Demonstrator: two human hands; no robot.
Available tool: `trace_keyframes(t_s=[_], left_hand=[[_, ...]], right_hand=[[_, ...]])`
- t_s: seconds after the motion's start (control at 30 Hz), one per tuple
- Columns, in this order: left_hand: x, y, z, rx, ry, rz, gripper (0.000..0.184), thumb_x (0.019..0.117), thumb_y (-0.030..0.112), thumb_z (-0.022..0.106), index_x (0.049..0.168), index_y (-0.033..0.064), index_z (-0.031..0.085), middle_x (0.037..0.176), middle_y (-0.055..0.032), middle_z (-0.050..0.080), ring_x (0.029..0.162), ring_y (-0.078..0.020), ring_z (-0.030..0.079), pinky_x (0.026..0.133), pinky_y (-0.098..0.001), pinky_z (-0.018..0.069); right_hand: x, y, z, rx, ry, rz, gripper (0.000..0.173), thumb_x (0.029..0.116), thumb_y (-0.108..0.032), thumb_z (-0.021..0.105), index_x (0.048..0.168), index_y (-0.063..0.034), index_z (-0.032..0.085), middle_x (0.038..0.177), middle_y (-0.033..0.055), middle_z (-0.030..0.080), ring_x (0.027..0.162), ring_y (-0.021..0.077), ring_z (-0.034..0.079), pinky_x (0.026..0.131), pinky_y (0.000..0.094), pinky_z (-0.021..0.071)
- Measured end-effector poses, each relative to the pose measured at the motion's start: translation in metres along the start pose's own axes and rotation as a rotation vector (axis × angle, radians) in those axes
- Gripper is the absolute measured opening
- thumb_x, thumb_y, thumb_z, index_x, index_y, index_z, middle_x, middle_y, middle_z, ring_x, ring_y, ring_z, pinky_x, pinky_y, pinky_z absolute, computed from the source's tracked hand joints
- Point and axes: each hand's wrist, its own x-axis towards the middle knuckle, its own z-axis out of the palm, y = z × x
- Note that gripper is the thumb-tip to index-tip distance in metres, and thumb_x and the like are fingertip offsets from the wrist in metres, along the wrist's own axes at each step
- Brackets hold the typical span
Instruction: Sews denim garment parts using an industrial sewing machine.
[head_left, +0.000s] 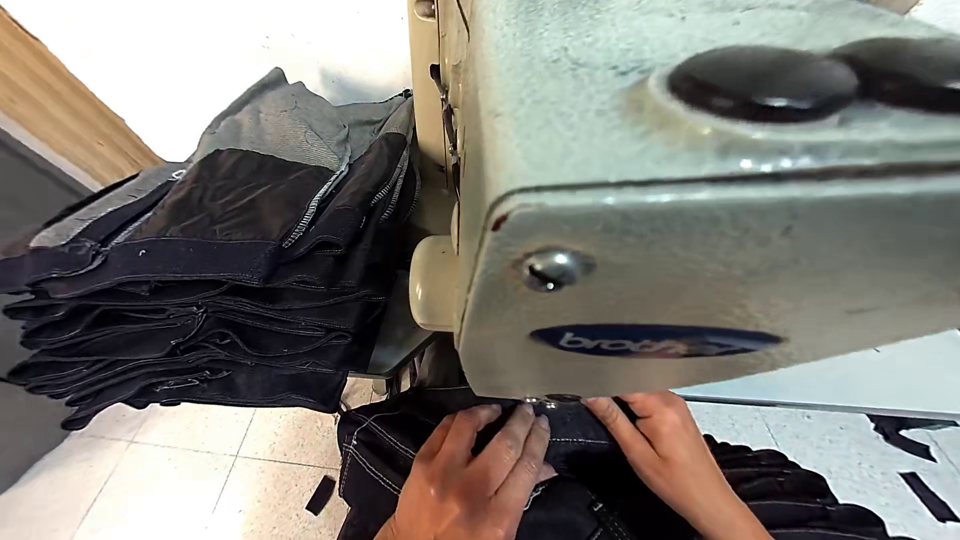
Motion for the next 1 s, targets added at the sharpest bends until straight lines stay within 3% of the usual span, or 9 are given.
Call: trace_keyframes(t_s=[0.43,0.6,0.67,0.73,0.77,0.83,0.87,0.93,1.0], left_hand=[[-0.009,-0.008,0.0,-0.106,0.011,-0.008,0.026,0.1037,0.034,0.059,0.116,0.0192,0.076,0.118,0.0042,0.075,0.107,-0.0148,0.066,0.092,-0.0264,0.0483],[-0.012,-0.01,0.004,-0.145,0.05,-0.002,0.021,0.1025,0.032,0.062,0.112,0.0203,0.077,0.117,0.0042,0.075,0.107,-0.0141,0.065,0.093,-0.0252,0.0477],[-0.014,-0.011,0.003,-0.169,0.049,-0.008,0.019,0.1016,0.029,0.064,0.111,0.0202,0.077,0.117,0.0042,0.075,0.109,-0.014,0.065,0.095,-0.0249,0.0476],[-0.015,-0.011,0.003,-0.188,0.046,-0.019,0.017,0.1011,0.028,0.065,0.111,0.0203,0.077,0.117,0.0044,0.075,0.109,-0.0139,0.064,0.095,-0.0249,0.0475],[-0.014,-0.01,0.004,-0.19,0.047,-0.023,0.017,0.1011,0.028,0.065,0.111,0.0201,0.076,0.117,0.0041,0.075,0.109,-0.0141,0.064,0.095,-0.0252,0.0473],[-0.014,-0.008,0.005,-0.201,0.05,-0.029,0.016,0.1008,0.028,0.065,0.109,0.0204,0.077,0.116,0.0042,0.076,0.109,-0.0141,0.064,0.095,-0.025,0.0473],[-0.013,-0.007,0.005,-0.203,0.052,-0.032,0.016,0.1006,0.029,0.065,0.108,0.0209,0.077,0.116,0.0047,0.076,0.108,-0.0138,0.065,0.094,-0.0249,0.0473],[-0.013,-0.006,0.006,-0.202,0.055,-0.04,0.016,0.1007,0.03,0.065,0.108,0.0214,0.077,0.116,0.0053,0.075,0.108,-0.0137,0.064,0.093,-0.025,0.0472],[-0.013,-0.004,0.008,-0.208,0.062,-0.047,0.016,0.1006,0.03,0.065,0.107,0.0216,0.077,0.116,0.0055,0.076,0.107,-0.0134,0.064,0.093,-0.025,0.0468]], right_hand=[[-0.002,-0.001,-0.008,-0.042,-0.061,-0.073,0.043,0.1054,-0.049,0.049,0.094,-0.0117,0.069,0.083,0.0037,0.071,0.086,0.0118,0.066,0.084,0.0299,0.0495],[-0.002,0.014,-0.022,-0.035,-0.145,-0.038,0.048,0.1027,-0.054,0.05,0.094,-0.0125,0.073,0.083,0.0018,0.072,0.082,0.0092,0.068,0.075,0.0315,0.0547],[-0.004,0.022,-0.035,0.03,-0.248,-0.019,0.051,0.0973,-0.061,0.055,0.1,-0.0131,0.072,0.087,-0.0003,0.072,0.083,0.0064,0.068,0.073,0.0309,0.0566],[-0.006,0.034,-0.052,0.086,-0.42,0.059,0.061,0.0836,-0.07,0.065,0.109,-0.015,0.07,0.095,-0.0032,0.072,0.089,0.003,0.068,0.078,0.0283,0.0583],[-0.007,0.04,-0.06,0.092,-0.511,0.131,0.066,0.0775,-0.07,0.072,0.112,-0.0133,0.069,0.098,-0.0011,0.072,0.092,0.0065,0.069,0.081,0.0322,0.0587],[-0.011,0.053,-0.064,0.077,-0.578,0.286,0.066,0.0693,-0.056,0.084,0.108,-0.0042,0.071,0.095,0.0093,0.071,0.088,0.0199,0.069,0.079,0.0441,0.0561],[-0.016,0.059,-0.061,0.094,-0.556,0.338,0.062,0.0687,-0.05,0.086,0.106,-0.003,0.071,0.094,0.0097,0.071,0.087,0.0199,0.068,0.078,0.0439,0.0553],[-0.03,0.071,-0.052,0.263,-0.454,0.358,0.047,0.0727,-0.042,0.085,0.107,-0.0119,0.073,0.098,-0.0034,0.072,0.091,0.0047,0.068,0.082,0.0282,0.0573],[-0.041,0.072,-0.044,0.493,-0.324,0.326,0.035,0.0787,-0.028,0.079,0.112,-0.019,0.074,0.105,-0.0103,0.075,0.098,-0.0008,0.069,0.087,0.0219,0.0582]])
